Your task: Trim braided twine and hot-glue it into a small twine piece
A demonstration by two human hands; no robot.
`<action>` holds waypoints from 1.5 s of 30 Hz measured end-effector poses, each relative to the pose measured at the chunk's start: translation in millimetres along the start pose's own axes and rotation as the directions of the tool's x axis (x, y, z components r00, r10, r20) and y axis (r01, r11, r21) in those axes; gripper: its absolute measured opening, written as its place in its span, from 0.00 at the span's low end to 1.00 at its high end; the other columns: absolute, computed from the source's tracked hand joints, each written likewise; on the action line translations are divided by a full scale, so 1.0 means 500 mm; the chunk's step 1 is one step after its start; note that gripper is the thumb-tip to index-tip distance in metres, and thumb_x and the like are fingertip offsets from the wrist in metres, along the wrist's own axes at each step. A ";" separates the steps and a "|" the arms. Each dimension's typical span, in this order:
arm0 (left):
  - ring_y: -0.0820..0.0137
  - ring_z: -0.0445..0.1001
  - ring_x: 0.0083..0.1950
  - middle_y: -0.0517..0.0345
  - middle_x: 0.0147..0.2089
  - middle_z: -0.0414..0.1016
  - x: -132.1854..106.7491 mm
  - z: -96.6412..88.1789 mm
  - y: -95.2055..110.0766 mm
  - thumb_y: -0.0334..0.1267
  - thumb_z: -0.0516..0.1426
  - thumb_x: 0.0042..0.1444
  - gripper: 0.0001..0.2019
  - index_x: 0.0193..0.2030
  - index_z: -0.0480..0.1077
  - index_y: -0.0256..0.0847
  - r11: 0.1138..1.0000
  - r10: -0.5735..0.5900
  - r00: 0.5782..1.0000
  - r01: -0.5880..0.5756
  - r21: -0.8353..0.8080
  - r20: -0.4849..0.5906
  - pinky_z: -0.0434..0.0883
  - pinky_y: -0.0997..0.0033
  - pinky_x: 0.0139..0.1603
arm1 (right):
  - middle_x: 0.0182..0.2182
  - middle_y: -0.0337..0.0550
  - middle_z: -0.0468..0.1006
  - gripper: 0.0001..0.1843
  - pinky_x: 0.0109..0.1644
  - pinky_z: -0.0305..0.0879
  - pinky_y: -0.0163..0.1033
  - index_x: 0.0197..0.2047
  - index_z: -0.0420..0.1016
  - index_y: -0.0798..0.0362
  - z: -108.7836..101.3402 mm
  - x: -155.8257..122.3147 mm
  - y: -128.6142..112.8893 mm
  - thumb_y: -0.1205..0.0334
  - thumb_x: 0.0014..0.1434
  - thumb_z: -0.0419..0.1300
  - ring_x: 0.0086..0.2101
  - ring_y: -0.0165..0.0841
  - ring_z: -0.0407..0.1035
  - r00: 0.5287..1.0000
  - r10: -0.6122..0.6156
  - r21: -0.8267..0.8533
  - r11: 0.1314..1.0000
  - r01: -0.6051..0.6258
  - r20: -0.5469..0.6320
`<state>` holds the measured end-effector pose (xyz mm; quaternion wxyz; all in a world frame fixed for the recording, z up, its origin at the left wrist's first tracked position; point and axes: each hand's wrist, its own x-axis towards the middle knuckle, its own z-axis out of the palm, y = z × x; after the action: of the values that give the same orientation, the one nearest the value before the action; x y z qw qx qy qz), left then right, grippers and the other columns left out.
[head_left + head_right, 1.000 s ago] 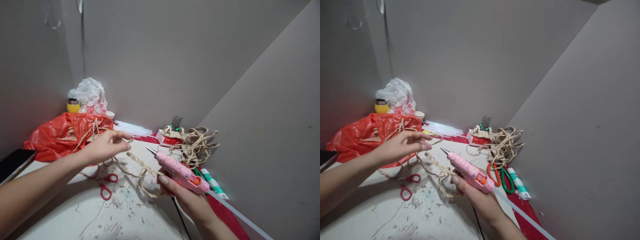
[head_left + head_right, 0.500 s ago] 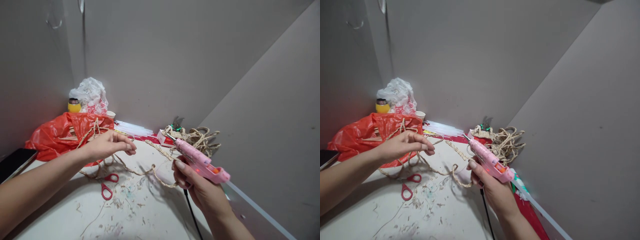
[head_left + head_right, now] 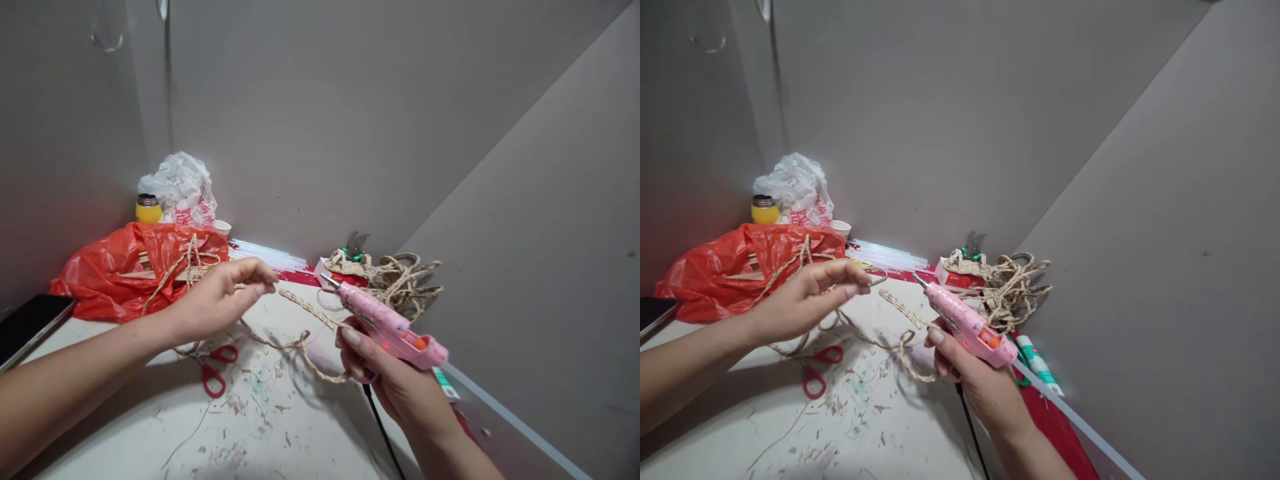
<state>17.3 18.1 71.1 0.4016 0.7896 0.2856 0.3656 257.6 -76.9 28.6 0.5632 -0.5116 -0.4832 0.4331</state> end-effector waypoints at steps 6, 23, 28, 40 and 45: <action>0.64 0.71 0.50 0.51 0.47 0.76 -0.025 0.028 0.019 0.37 0.59 0.53 0.13 0.45 0.74 0.37 0.983 0.044 0.989 -0.068 0.170 0.143 0.65 0.63 0.54 | 0.24 0.35 0.66 0.26 0.22 0.57 0.31 0.58 0.69 0.47 0.011 -0.008 -0.008 0.53 0.56 0.64 0.21 0.25 0.58 0.982 0.016 -0.112 0.994 0.005 0.187; 0.79 0.66 0.24 0.63 0.25 0.74 -0.029 0.097 -0.032 0.37 0.64 0.45 0.08 0.33 0.77 0.37 0.753 -0.305 0.836 0.504 -0.422 0.455 0.61 0.79 0.27 | 0.33 0.41 0.77 0.21 0.35 0.69 0.36 0.57 0.72 0.44 0.017 -0.010 -0.018 0.54 0.60 0.60 0.32 0.33 0.70 0.956 -0.045 -0.447 0.877 0.176 0.290; 0.81 0.62 0.17 0.65 0.23 0.72 -0.018 0.090 -0.038 0.40 0.64 0.44 0.10 0.32 0.74 0.37 0.757 -0.415 0.831 0.541 -0.366 0.371 0.59 0.79 0.18 | 0.45 0.44 0.78 0.24 0.42 0.72 0.40 0.59 0.69 0.42 0.011 -0.006 -0.026 0.52 0.60 0.59 0.44 0.40 0.72 0.979 -0.126 -0.520 0.832 0.193 0.162; 0.81 0.60 0.13 0.66 0.20 0.72 0.001 0.083 -0.069 0.35 0.62 0.45 0.08 0.31 0.69 0.37 0.774 -0.456 0.871 0.489 -0.401 0.182 0.56 0.80 0.14 | 0.21 0.40 0.73 0.16 0.23 0.63 0.37 0.49 0.79 0.48 0.005 -0.018 -0.035 0.58 0.56 0.62 0.21 0.34 0.66 0.909 -0.190 -0.656 0.640 0.400 0.370; 0.82 0.61 0.19 0.68 0.19 0.68 0.003 0.082 -0.069 0.31 0.63 0.44 0.06 0.29 0.71 0.36 0.781 -0.430 0.895 0.433 -0.450 0.114 0.56 0.81 0.20 | 0.27 0.45 0.78 0.10 0.25 0.67 0.38 0.42 0.81 0.47 0.003 -0.013 -0.031 0.60 0.56 0.62 0.27 0.38 0.72 0.926 -0.183 -0.649 0.669 0.362 0.329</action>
<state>45.9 19.5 25.7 0.6521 0.5848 0.3616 0.3194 255.1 -84.8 43.2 0.3243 -0.5522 -0.7453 0.1857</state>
